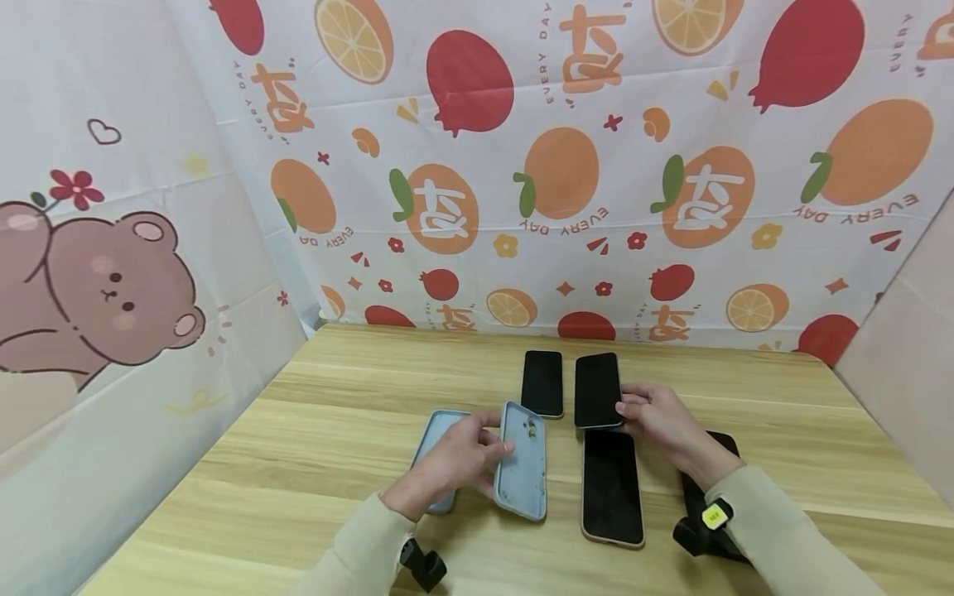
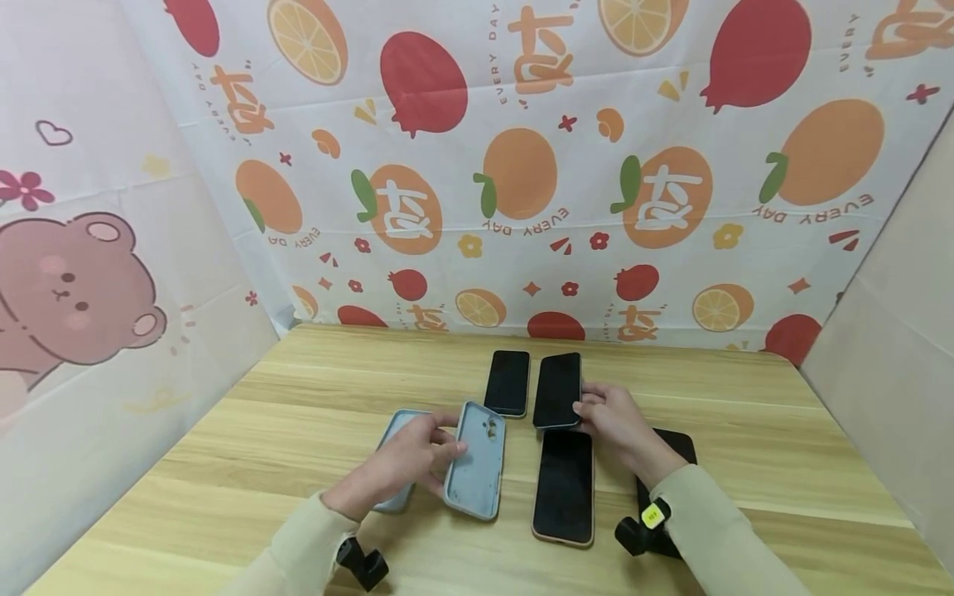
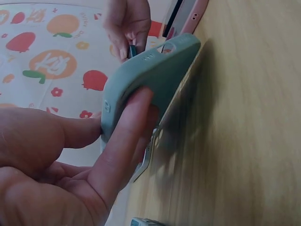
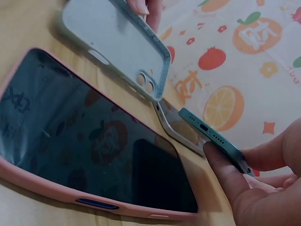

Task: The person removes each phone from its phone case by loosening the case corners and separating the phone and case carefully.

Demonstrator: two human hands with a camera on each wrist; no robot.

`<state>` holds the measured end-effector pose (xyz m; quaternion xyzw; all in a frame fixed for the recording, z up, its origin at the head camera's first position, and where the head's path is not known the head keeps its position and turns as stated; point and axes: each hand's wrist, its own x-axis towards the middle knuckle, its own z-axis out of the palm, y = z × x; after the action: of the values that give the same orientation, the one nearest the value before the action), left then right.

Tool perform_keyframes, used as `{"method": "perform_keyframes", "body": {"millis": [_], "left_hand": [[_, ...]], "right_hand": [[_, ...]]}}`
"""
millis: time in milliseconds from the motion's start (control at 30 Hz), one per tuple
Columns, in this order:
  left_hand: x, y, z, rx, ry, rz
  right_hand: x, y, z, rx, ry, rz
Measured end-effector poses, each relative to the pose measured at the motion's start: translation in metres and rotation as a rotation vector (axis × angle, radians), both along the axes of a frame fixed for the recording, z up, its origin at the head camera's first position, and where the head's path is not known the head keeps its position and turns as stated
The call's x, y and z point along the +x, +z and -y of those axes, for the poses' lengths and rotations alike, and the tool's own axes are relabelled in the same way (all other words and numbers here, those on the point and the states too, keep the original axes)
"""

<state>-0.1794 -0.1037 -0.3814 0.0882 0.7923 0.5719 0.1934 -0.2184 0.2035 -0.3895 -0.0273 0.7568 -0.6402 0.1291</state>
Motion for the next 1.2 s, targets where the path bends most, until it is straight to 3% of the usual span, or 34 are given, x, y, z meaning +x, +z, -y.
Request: {"method": "perform_keyframes", "body": {"millis": [233, 433, 767, 1200], "left_hand": [[-0.001, -0.002, -0.003, -0.11, 0.012, -0.027], [0.002, 0.0, -0.003, -0.253, -0.03, -0.099], [0.006, 0.003, -0.007, -0.356, -0.034, -0.152], [0.011, 0.003, -0.01, -0.575, -0.023, -0.323]], "right_hand": [[-0.011, -0.005, 0.003, 0.022, -0.01, -0.005], [-0.018, -0.01, 0.004, 0.039, -0.015, -0.001], [-0.025, -0.016, 0.002, 0.063, -0.032, 0.01], [-0.031, -0.02, 0.003, 0.322, -0.057, -0.112]]}}
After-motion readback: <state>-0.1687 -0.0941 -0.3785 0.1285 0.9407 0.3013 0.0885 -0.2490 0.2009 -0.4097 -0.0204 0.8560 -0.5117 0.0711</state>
